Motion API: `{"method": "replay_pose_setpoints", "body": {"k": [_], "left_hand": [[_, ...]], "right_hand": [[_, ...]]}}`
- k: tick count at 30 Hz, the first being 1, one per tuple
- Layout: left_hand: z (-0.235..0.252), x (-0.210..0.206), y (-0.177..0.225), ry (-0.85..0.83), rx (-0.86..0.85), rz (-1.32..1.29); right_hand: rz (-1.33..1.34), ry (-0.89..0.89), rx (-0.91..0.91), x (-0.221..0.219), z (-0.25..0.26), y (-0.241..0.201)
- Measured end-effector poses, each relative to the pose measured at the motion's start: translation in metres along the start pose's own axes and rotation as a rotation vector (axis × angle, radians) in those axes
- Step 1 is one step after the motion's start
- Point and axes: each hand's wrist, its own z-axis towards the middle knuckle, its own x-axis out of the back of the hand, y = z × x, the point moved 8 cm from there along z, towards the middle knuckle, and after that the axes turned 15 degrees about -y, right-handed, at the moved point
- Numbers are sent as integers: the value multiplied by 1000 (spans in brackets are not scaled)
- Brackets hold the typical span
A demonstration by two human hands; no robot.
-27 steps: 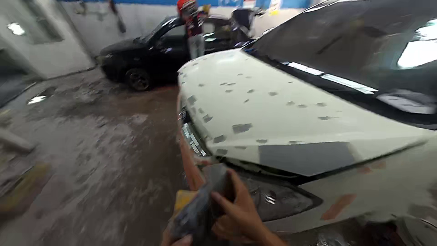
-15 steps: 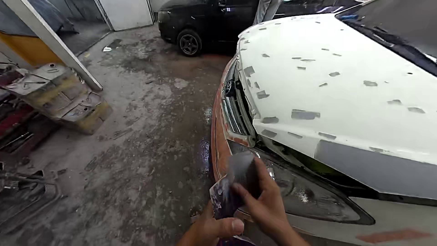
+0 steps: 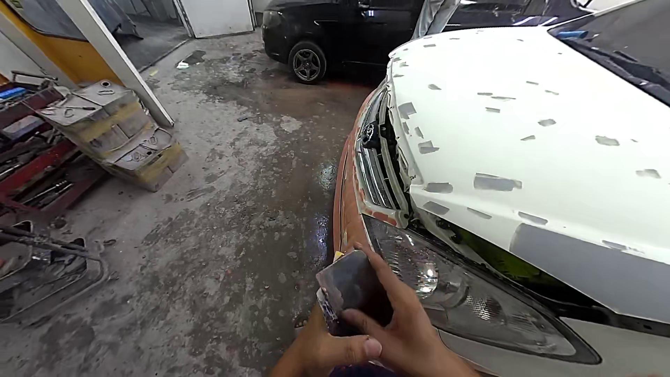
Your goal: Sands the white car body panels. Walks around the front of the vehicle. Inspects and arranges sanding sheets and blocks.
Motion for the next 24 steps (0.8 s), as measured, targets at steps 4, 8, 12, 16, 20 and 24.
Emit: {"method": "replay_pose_setpoints", "body": {"k": [4, 8, 12, 16, 20, 24], "left_hand": [[-8, -1, 7, 27, -1, -11], [-18, 8, 11, 34, -14, -79], [-23, 6, 15, 81, -46, -99], [-30, 12, 14, 77, -71, -97], [-29, 12, 6, 134, -41, -125], [-37, 23, 0, 206, -19, -100]], "right_hand": [[-14, 57, -117, 0, 7, 15], [-20, -79, 17, -21, 10, -14], [8, -30, -100, -22, 10, 5], [1, -118, 23, -35, 9, -21], [-5, 7, -121, -32, 6, -1], [91, -86, 2, -41, 0, -20]]}}
